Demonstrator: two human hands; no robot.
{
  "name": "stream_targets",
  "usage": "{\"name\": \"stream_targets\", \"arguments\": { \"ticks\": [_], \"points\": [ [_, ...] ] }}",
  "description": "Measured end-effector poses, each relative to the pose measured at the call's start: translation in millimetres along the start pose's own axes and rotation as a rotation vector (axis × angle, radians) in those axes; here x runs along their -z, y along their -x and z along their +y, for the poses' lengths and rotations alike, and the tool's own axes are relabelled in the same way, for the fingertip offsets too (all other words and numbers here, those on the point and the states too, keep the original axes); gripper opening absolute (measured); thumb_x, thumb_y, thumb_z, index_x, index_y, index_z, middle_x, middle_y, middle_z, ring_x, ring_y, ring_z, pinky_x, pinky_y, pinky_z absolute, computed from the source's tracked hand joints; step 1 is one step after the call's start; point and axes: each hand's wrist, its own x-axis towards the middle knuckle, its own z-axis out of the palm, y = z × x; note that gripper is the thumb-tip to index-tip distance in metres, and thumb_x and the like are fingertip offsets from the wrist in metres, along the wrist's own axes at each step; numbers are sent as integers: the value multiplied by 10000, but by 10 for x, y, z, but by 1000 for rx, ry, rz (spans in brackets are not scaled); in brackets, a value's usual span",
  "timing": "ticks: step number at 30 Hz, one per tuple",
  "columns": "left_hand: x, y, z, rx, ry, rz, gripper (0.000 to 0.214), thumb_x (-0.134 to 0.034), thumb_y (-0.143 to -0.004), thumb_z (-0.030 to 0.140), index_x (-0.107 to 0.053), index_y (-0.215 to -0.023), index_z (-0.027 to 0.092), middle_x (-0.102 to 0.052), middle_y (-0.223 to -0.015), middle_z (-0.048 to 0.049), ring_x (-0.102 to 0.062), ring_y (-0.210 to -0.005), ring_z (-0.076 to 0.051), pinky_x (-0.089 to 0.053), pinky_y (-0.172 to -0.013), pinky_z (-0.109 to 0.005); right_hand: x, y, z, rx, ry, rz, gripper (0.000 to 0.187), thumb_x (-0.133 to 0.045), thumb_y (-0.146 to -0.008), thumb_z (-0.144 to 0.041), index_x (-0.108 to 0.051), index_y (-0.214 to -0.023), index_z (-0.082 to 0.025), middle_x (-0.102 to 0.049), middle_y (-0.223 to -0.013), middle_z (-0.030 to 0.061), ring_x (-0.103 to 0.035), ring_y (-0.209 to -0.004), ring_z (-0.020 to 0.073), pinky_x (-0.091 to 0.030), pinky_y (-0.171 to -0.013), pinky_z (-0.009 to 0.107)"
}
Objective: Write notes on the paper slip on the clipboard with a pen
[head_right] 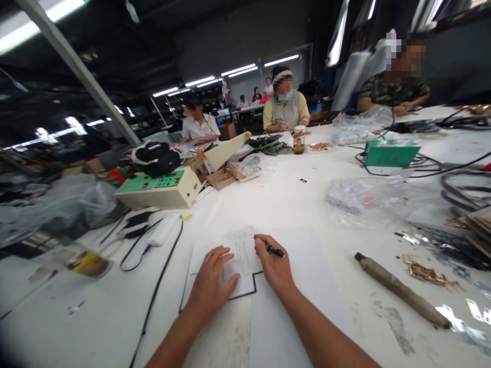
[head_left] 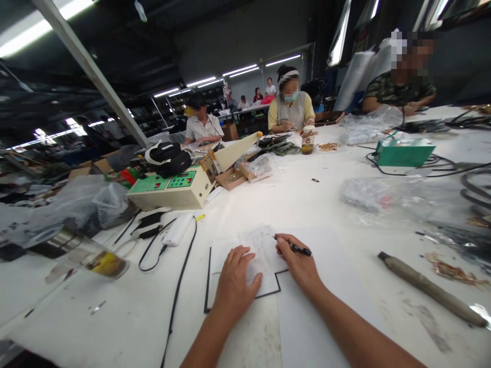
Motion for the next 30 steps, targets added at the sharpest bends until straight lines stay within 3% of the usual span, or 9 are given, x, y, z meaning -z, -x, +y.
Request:
{"name": "stream_targets", "arguments": {
  "ticks": [3,7,14,21,30],
  "points": [
    [-49,218,53,-16,-37,-31,527,-725,-885,287,-546,-1373,200,-579,-1460,-134,-498,-1394,-360,-473,-1161,-640,-1,21,1,4,-6,0,492,-620,-905,-622,-773,-1137,-216,-781,-976,75,-726,-950,290,-556,-858,393],
    [-101,355,69,-29,-111,-23,470,-690,-932,372,-580,-1359,209,-598,-1463,-125,-528,-1386,-359,-477,-1165,-643,-6,56,8,24,-16,-22,552,-618,-887,-648,-771,-1144,-185,-780,-965,91,-737,-935,308,-566,-835,403],
    [-79,397,118,-5,-139,-1,474,-740,-878,371,-615,-1309,218,-622,-1426,-128,-565,-1345,-362,-498,-1155,-627,-12,76,68,-15,56,-54,571,-566,-893,-665,-754,-1157,-195,-774,-892,66,-725,-812,272,-559,-735,370],
    [16,391,340,87,-105,-62,490,-761,-820,302,-624,-1277,194,-616,-1416,-132,-537,-1359,-352,-414,-1220,-618,45,114,53,-28,79,-94,599,-550,-872,-699,-745,-1120,-189,-759,-847,59,-705,-733,251,-540,-649,348],
    [51,385,449,117,-62,-18,497,-779,-792,294,-631,-1258,210,-631,-1389,-101,-543,-1337,-316,-400,-1239,-560,141,129,60,-86,138,-110,644,-538,-873,-753,-754,-1135,-206,-775,-806,57,-724,-765,280,-535,-730,383]
  ]
}}
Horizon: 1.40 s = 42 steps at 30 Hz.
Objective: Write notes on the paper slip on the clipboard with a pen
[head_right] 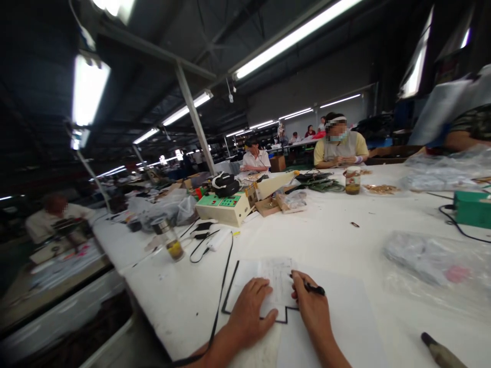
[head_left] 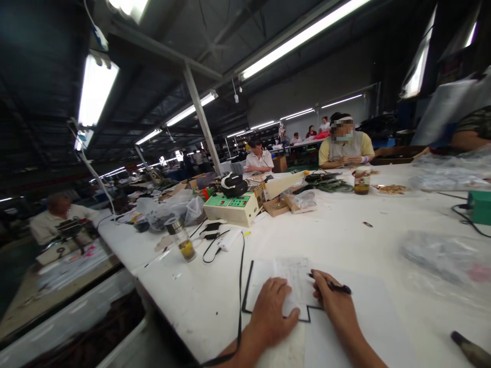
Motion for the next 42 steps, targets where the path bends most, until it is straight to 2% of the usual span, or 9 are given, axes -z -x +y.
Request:
{"name": "stream_targets", "arguments": {
  "ticks": [12,17,24,28,31,33,35,38,42],
  "points": [
    [8,-6,-39,-5,-20,6,512,-782,-755,251,-624,-1242,236,-642,-1373,-106,-571,-1316,-343,-460,-1195,-586,-12,21,15,74,11,35,493,-582,-868,-632,-761,-1070,-220,-780,-822,43,-730,-757,286,-533,-744,382],
    [0,-61,-78,-48,1,26,441,-758,-812,274,-633,-1232,223,-652,-1344,-116,-583,-1289,-345,-502,-1141,-587,5,24,-68,73,-61,47,479,-644,-823,-626,-762,-969,-185,-716,-680,21,-705,-647,253,-527,-636,342],
    [-35,-139,-142,-88,19,28,357,-715,-891,308,-640,-1220,193,-650,-1329,-120,-569,-1279,-331,-485,-1140,-571,1,44,-60,77,-89,79,484,-648,-837,-606,-753,-996,-161,-703,-727,32,-684,-658,219,-519,-593,300],
    [-87,-112,-197,-72,63,38,355,-728,-890,331,-649,-1209,197,-650,-1333,-118,-569,-1278,-331,-476,-1142,-561,-7,27,-149,68,-75,67,490,-647,-845,-615,-749,-969,-152,-704,-729,54,-651,-615,208,-505,-551,301],
    [-71,-145,-250,-49,130,32,340,-746,-870,330,-666,-1171,192,-669,-1297,-118,-587,-1246,-329,-498,-1107,-547,-73,-68,-261,89,-27,61,458,-654,-854,-608,-754,-948,-171,-711,-722,48,-649,-641,210,-509,-603,306],
    [-6,-249,-285,-10,209,-9,279,-706,-898,324,-678,-1140,190,-705,-1210,-110,-629,-1170,-314,-530,-1053,-526,-143,-143,-320,107,8,45,420,-666,-859,-584,-758,-934,-180,-705,-703,37,-654,-660,212,-507,-641,306],
    [81,-437,-318,110,315,-43,211,-610,-965,311,-690,-1127,202,-733,-1121,-86,-671,-1083,-284,-560,-990,-492,-218,-205,-343,118,38,32,394,-664,-869,-570,-756,-912,-190,-692,-680,25,-650,-662,209,-499,-657,305],
    [156,-833,-374,257,512,-1,234,-483,-1041,287,-683,-1139,214,-747,-1143,-55,-698,-1072,-217,-581,-943,-380,-304,-253,-304,104,73,31,380,-647,-891,-564,-744,-892,-197,-679,-661,17,-643,-650,209,-492,-664,309],
    [51,-1261,-500,276,423,2,174,-627,-962,232,-683,-1122,195,-744,-1142,-55,-689,-1046,-231,-564,-934,-383,-349,-247,-205,67,98,36,344,-637,-909,-539,-718,-927,-205,-660,-651,10,-637,-643,211,-483,-643,307]
  ]
}}
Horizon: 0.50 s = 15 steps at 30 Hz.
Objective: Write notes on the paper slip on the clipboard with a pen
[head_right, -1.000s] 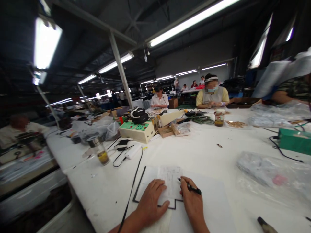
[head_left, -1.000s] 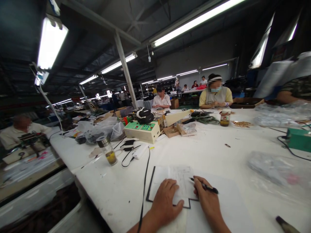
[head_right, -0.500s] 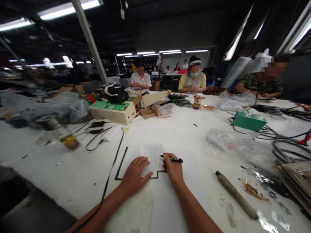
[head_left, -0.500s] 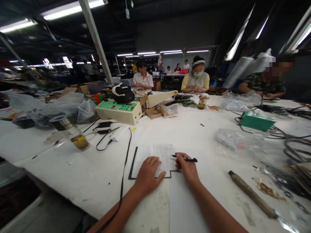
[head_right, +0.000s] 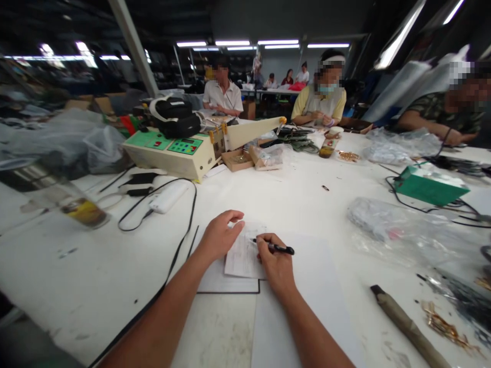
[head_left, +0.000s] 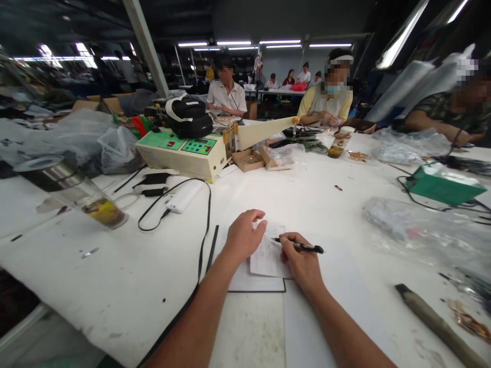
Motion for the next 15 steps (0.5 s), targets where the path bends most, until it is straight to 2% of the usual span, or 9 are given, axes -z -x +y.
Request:
{"name": "stream_targets", "arguments": {
  "ticks": [3,5,10,15],
  "points": [
    [-85,-117,-148,-19,-64,-88,193,-754,-867,229,-714,-1054,201,-742,-1071,-43,-679,-984,-251,-558,-921,-412,3,11,23,-6,7,1,338,-644,-905,-526,-708,-990,-206,-675,-693,20,-631,-631,211,-491,-625,311],
    [-118,-113,-247,-41,-84,-136,203,-782,-838,217,-725,-1033,210,-737,-1045,-33,-666,-1004,-250,-548,-941,-406,16,4,12,14,44,6,320,-645,-904,-520,-709,-947,-210,-682,-715,24,-632,-644,208,-495,-624,307],
    [-128,-75,-358,-233,-202,-238,218,-792,-826,199,-723,-1032,221,-739,-1066,-22,-619,-1064,-264,-527,-973,-416,46,-31,13,22,154,-4,292,-643,-911,-496,-728,-927,-217,-677,-706,13,-573,-603,182,-431,-549,282],
    [-136,-89,-372,-238,-205,-252,189,-747,-836,139,-712,-1001,225,-733,-1054,-16,-610,-1052,-260,-529,-961,-420,57,-32,88,32,182,-18,283,-647,-917,-478,-745,-968,-218,-674,-699,6,-571,-604,177,-421,-556,284]
  ]
}}
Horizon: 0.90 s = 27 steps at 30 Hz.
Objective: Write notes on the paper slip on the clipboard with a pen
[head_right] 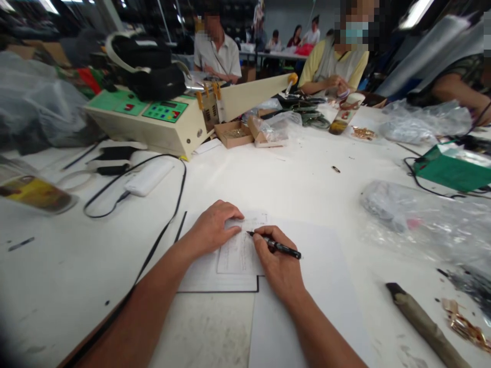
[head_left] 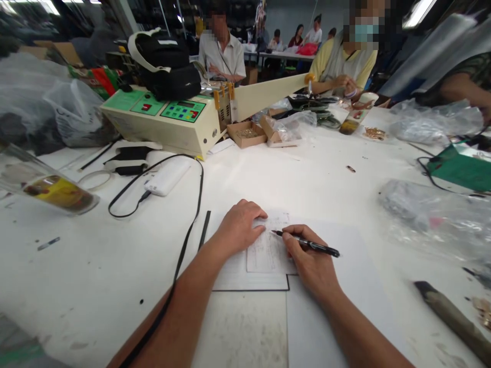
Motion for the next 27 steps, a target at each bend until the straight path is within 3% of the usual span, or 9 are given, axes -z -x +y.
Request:
{"name": "stream_targets", "arguments": {
  "ticks": [27],
  "points": [
    [-42,4,-14,5,0,-1,160,-714,-862,128,-702,-1001,208,-720,-1078,-25,-587,-1064,-260,-504,-965,-425,-7,-3,-67,-29,1,-47,219,-656,-926,-427,-731,-939,-221,-639,-691,-7,-524,-610,171,-393,-567,296]
  ]
}}
